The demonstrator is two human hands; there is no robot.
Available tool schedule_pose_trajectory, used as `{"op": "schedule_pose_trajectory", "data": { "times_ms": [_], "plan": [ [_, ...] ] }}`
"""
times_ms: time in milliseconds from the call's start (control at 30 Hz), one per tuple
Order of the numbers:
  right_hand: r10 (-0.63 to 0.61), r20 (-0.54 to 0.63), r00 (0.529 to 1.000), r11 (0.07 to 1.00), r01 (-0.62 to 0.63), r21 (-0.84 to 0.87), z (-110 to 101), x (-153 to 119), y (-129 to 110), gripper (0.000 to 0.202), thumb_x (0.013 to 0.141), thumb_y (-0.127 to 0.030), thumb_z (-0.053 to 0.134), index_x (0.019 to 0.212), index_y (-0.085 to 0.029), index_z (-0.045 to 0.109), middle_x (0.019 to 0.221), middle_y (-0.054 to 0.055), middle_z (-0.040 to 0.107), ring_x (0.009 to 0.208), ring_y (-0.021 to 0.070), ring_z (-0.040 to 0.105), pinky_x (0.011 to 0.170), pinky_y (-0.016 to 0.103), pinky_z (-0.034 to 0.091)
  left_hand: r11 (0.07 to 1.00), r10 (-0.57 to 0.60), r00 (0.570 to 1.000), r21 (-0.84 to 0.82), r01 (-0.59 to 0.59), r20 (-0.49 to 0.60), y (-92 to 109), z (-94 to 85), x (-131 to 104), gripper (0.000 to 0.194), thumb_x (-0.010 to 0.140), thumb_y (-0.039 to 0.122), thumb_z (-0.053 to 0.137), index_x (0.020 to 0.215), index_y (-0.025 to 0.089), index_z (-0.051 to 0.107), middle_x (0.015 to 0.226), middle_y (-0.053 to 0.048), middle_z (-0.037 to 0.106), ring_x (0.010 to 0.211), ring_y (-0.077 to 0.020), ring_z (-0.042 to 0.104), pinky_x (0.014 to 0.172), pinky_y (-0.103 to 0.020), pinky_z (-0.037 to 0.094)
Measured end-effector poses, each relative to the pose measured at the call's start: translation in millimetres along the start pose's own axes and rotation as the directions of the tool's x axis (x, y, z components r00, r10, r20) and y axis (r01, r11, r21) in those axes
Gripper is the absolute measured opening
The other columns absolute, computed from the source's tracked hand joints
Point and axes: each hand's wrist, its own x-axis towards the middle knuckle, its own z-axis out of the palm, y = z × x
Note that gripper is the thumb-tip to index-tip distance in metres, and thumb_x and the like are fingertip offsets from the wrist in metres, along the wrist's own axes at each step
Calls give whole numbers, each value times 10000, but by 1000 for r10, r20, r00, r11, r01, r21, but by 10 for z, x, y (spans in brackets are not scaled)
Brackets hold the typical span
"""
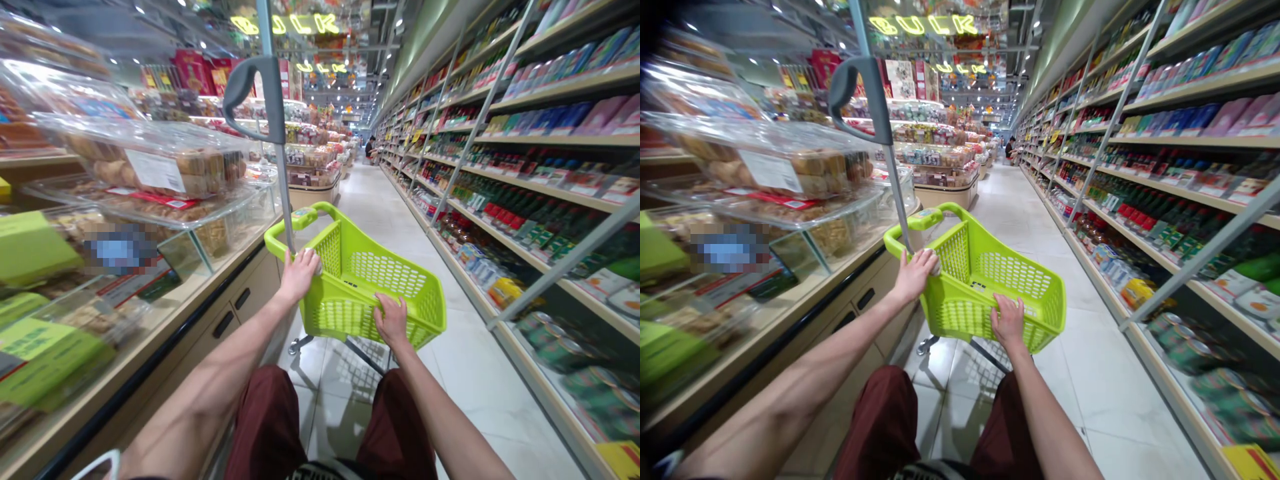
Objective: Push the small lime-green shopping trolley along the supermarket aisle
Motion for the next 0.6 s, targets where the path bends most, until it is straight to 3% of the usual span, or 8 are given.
{"op": "schedule_pose_trajectory", "data": {
  "times_ms": [67,133,267,400,600],
  "plan": [
    [15,17,1000,1000,-15,12,2,17,-13,327,793,-236,443,1096,-178,550,1065,75,643,994,200,558,1001,429,213,999,-35,999,-3,35,3,-134,-37,19,466,857,102,222,1250,267,410,1387,-48,360,1302,-236,254,1084,-536,-2],
    [17,34,999,999,-18,32,-1,38,-26,329,786,-244,448,1087,-168,557,1063,82,643,990,200,558,989,418,236,999,-46,999,-4,46,11,-143,-29,20,472,858,99,217,1262,261,399,1400,-49,343,1315,-232,229,1086,-529,-4],
    [15,54,998,998,-18,55,-35,90,-52,357,777,-231,437,1110,-162,545,1108,95,618,1036,208,533,993,431,237,1000,25,1000,-11,-25,4,119,91,-28,432,863,106,240,1230,240,425,1397,-71,350,1317,-226,232,1077,-545,38],
    [116,-21,993,993,-117,-25,-120,113,-71,373,785,-217,417,1138,-159,525,1181,114,569,1117,225,478,1010,482,191,989,124,992,-82,-125,-14,288,223,-67,410,842,94,314,1201,247,439,1386,-73,375,1303,-218,277,1067,-551,87],
    [213,-87,973,973,-220,-75,-222,-7,-27,391,793,-234,408,1165,-166,504,1236,129,516,1122,230,467,998,492,207,990,-7,990,-141,-13,-139,79,237,-55,442,803,55,349,1200,233,431,1388,-112,362,1279,-225,322,1049,-564,126]
  ]
}}
